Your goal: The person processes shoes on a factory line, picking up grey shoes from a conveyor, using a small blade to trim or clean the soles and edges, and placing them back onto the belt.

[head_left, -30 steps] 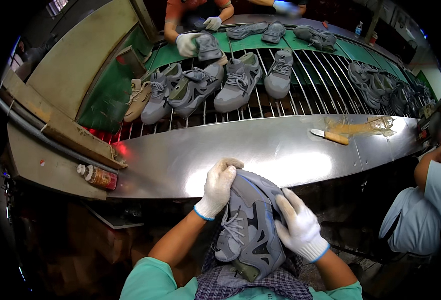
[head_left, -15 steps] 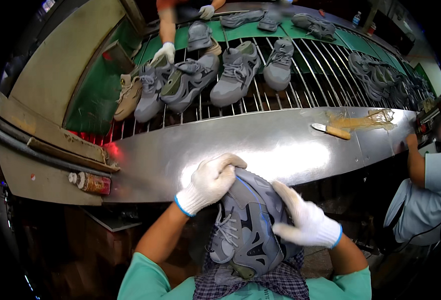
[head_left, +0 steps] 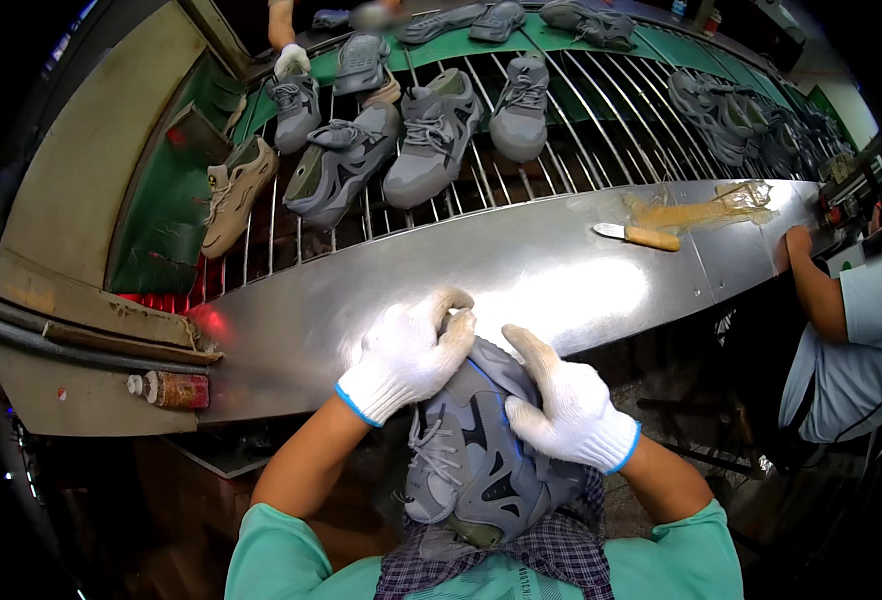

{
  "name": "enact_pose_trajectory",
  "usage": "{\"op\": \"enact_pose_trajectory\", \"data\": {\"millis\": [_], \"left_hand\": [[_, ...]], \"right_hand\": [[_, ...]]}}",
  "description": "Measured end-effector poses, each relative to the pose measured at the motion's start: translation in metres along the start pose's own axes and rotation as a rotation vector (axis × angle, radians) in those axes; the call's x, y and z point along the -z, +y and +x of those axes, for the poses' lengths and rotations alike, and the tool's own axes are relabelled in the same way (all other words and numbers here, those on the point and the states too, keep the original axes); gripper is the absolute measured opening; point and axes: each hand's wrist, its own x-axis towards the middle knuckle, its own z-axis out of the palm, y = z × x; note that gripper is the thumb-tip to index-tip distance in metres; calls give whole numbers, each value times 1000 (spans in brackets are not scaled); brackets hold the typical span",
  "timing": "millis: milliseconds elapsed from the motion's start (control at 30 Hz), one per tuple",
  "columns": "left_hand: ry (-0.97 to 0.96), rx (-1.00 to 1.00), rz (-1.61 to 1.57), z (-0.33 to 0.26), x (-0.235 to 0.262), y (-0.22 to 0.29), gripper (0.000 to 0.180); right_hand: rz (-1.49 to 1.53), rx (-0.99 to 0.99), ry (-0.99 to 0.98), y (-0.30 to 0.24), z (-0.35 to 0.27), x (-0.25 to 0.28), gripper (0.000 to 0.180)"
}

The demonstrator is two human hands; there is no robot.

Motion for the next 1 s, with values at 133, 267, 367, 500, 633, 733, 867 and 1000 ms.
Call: {"op": "enact_pose_trajectory", "data": {"millis": [133,267,367,500,633,733,867,1000], "left_hand": [[41,12,1,-1,-2,-2,32],[66,-5,-46,-2,-6,-3,33],[122,-52,-57,-4,-13,-7,34],[256,-4,-227,-5,-24,-11,34],[469,178,-839,-22,-53,-54,44],[445,264,-938,-34,-60,-55,48],[462,66,-921,-39,-44,-14,46],[463,-89,-939,-41,-37,13,46]], "right_hand": [[-27,40,-82,-12,-8,9,69],[-133,167,-89,-4,-22,7,60],[-141,279,-47,-2,-34,3,58],[-454,146,-164,-21,-35,1,50],[-280,225,-105,-19,-18,27,48],[-54,241,27,4,-4,25,42],[265,97,-43,-16,44,30,49],[231,137,-172,-43,70,33,54]]}}
